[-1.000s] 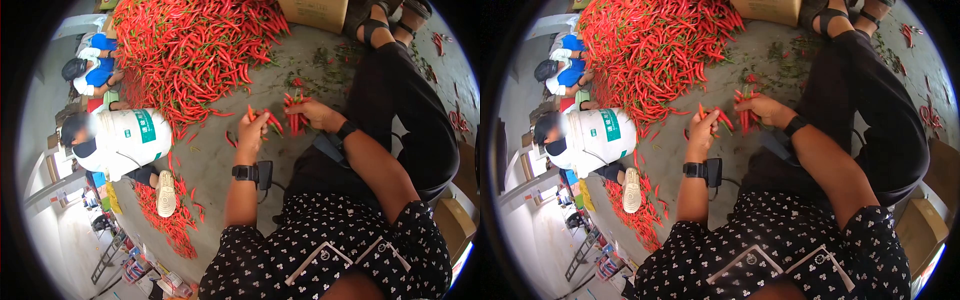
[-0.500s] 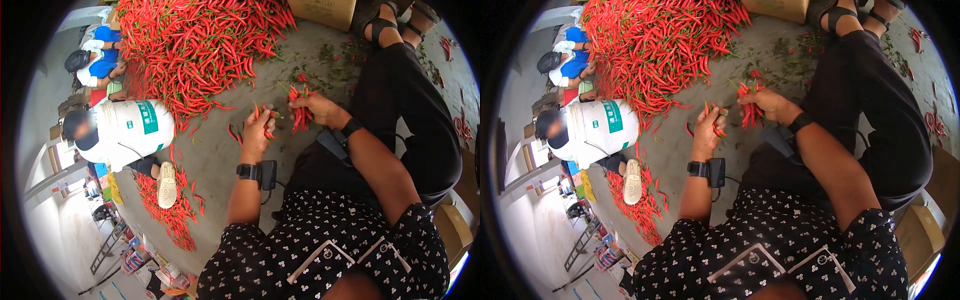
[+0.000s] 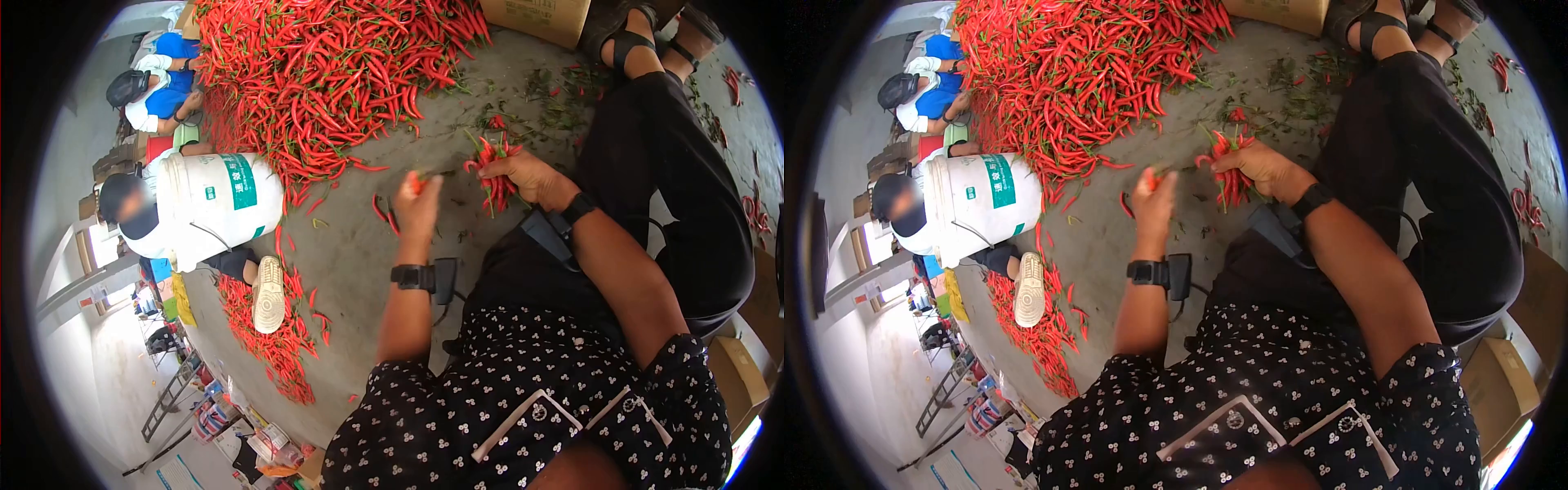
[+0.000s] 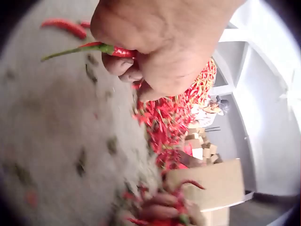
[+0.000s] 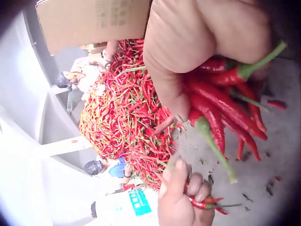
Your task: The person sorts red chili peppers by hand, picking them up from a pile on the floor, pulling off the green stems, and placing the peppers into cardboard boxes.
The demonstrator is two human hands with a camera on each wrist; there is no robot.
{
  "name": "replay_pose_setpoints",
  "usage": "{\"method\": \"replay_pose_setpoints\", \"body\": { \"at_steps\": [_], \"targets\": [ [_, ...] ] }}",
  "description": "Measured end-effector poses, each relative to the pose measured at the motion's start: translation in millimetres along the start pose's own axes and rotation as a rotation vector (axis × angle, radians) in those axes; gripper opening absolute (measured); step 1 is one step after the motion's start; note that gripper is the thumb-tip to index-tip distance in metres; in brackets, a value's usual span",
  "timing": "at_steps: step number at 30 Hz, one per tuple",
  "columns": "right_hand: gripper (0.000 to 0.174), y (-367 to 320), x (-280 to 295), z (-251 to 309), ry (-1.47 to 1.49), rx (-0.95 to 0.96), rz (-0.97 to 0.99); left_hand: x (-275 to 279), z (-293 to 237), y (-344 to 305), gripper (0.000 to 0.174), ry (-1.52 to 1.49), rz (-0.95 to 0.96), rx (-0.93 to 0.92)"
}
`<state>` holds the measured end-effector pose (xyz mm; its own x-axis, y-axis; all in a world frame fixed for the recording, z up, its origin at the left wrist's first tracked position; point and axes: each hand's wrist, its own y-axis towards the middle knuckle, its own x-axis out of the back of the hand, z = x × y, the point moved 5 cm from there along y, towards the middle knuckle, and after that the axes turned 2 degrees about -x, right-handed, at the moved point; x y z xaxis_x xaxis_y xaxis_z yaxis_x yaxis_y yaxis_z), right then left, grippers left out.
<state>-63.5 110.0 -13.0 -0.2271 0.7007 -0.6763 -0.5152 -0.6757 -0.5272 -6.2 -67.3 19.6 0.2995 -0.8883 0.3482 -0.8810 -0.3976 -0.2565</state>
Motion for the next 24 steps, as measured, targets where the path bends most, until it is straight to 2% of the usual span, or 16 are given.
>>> {"method": "replay_pose_setpoints", "body": {
  "at_steps": [2, 4, 5, 7, 8, 10, 14, 16, 17, 19, 20, 22, 23, 24],
  "targets": [
    [0.014, -2, 0, 3, -0.028, 0.014, -0.048, 48, 21, 9, 0.028, 0.385, -0.34, -0.263],
    [0.013, -3, -3, 3, -0.015, 0.023, -0.03, 87, 40, 10, 0.034, 0.705, -0.445, -0.301],
    [0.012, -3, -4, 4, -0.005, 0.034, -0.009, 96, 47, 9, 0.034, 0.703, -0.442, -0.303],
    [0.012, -4, -3, 4, -0.024, 0.022, -0.008, 106, 63, 7, 0.034, 0.829, -0.371, -0.157],
    [0.012, -4, -3, 3, -0.042, 0.008, -0.005, 106, 59, 3, 0.034, 0.828, -0.371, -0.159],
    [0.012, -2, 0, 3, -0.046, 0.001, -0.004, 98, 59, 1, 0.032, 0.845, -0.192, -0.026],
    [0.012, 0, -2, -4, -0.037, -0.056, 0.02, 78, 52, -2, 0.026, 0.763, -0.194, 0.02],
    [0.013, 1, -3, -5, -0.05, -0.061, 0.027, 61, 46, 3, 0.023, 0.814, -0.168, -0.094],
    [0.013, 0, -4, -6, -0.059, -0.07, 0.04, 60, 52, 5, 0.023, 0.808, -0.169, -0.09],
    [0.013, -3, -5, -5, -0.058, -0.057, 0.032, 61, 53, 5, 0.025, 0.779, -0.254, -0.303],
    [0.013, -4, -4, -2, -0.05, -0.038, 0.02, 63, 53, 5, 0.025, 0.778, -0.257, -0.31],
    [0.013, -3, -3, -1, -0.042, -0.027, 0.019, 70, 64, 3, 0.019, 0.871, -0.182, -0.18],
    [0.013, -3, -3, -2, -0.036, -0.025, 0.016, 68, 56, 2, 0.019, 0.873, -0.178, -0.182],
    [0.013, -4, -3, -2, -0.032, -0.023, 0.013, 66, 54, -1, 0.014, 0.394, -0.116, 0.089]
  ]
}}
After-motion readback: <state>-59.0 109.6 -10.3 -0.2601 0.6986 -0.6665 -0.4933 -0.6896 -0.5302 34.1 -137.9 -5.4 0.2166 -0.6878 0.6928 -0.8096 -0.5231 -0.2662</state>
